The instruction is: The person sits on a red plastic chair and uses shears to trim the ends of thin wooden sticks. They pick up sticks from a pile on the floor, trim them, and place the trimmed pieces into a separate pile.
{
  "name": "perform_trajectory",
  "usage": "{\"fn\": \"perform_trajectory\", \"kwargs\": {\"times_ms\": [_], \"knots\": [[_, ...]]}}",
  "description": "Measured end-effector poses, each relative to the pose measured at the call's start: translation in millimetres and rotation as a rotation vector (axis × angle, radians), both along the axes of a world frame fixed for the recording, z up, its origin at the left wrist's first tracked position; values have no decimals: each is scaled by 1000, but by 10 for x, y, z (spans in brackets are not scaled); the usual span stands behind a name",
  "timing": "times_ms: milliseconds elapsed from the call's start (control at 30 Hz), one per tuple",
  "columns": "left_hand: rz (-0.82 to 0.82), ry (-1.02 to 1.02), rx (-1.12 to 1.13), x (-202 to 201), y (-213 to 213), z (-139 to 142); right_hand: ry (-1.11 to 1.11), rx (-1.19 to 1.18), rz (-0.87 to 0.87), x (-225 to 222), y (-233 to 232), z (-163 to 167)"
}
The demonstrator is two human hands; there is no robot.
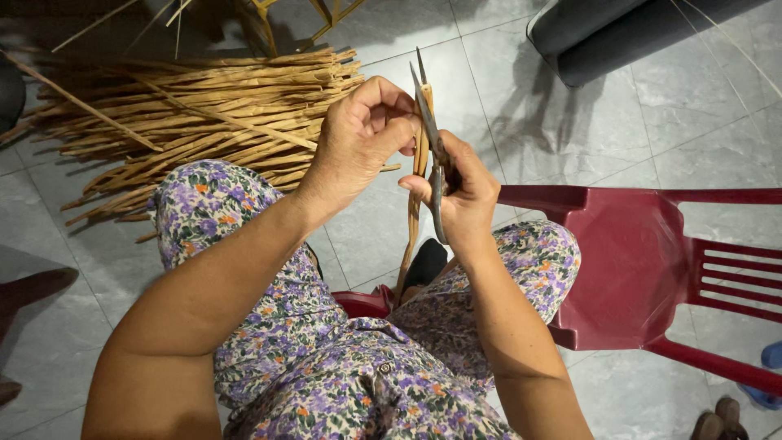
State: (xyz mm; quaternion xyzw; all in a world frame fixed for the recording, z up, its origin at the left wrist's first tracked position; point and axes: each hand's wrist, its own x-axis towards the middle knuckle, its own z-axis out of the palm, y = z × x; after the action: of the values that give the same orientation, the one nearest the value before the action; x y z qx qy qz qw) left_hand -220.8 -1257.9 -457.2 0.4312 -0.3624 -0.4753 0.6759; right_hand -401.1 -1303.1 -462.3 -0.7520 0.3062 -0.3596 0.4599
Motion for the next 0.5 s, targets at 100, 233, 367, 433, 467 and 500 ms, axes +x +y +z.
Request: {"fn": "perform_trajectory", "kwargs": {"times_ms": [100, 233, 367, 433, 467, 500], "knots": [[-18, -50, -55, -7, 11, -20, 19, -33, -26, -34, -18, -16], [-38, -213, -79, -20, 0, -95, 80, -49, -59, -84, -44, -31], [-63, -135, 15, -21, -5, -170, 74, -97, -48, -106, -36, -49], [-73, -144, 5, -10, -12, -194, 80, -37, -52, -117, -33, -65], [-77, -148, 0, -5, -17, -203, 83, -6, -52, -124, -33, -74], [-76, -155, -1, 5, -22, -213, 104, -10, -60, -133, -37, -87]]}}
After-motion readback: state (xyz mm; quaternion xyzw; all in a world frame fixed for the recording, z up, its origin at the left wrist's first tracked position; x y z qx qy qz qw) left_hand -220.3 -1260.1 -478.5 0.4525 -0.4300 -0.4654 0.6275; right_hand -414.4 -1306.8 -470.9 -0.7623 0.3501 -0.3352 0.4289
